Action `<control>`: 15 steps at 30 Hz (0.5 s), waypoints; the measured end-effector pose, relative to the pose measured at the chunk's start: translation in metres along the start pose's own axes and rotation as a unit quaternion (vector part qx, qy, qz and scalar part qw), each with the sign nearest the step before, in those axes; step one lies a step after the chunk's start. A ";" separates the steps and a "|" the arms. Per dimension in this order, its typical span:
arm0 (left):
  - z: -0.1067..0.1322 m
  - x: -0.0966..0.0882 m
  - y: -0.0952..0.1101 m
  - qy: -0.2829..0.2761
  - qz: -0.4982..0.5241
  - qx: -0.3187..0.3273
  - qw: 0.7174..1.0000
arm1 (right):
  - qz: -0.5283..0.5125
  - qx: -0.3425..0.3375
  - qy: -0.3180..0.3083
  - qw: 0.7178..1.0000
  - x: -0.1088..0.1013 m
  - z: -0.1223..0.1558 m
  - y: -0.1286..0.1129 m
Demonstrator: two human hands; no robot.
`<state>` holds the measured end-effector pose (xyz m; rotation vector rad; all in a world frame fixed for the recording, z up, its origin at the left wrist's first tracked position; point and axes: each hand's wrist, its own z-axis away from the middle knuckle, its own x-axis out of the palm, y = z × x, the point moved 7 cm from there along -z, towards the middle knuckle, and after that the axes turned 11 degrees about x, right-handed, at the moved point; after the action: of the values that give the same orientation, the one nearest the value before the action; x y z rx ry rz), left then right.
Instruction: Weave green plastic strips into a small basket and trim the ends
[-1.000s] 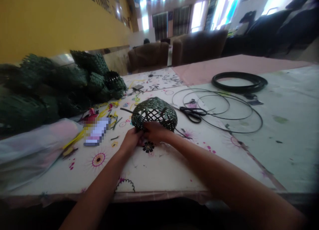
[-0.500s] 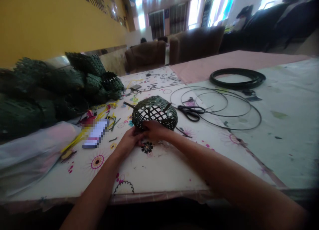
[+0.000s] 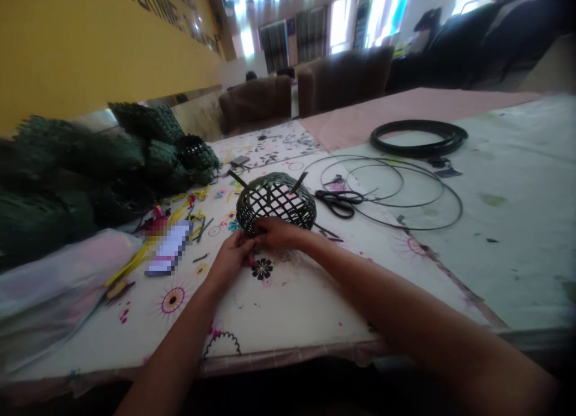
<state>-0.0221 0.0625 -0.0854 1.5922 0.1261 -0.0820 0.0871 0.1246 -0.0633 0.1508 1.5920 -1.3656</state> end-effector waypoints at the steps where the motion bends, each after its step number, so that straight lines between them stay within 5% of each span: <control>1: 0.000 0.000 0.000 0.003 -0.007 0.002 1.000 | -0.002 0.001 -0.003 1.000 0.000 0.001 -0.001; 8: 0.001 0.000 -0.003 0.038 -0.061 0.043 0.996 | -0.003 0.022 0.007 1.000 -0.003 0.006 -0.007; 15: 0.003 0.003 0.001 0.030 0.000 0.023 0.999 | -0.003 0.021 0.013 1.000 -0.005 0.007 -0.006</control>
<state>-0.0193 0.0598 -0.0850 1.6403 0.1714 -0.0370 0.0896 0.1194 -0.0545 0.1897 1.5880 -1.4069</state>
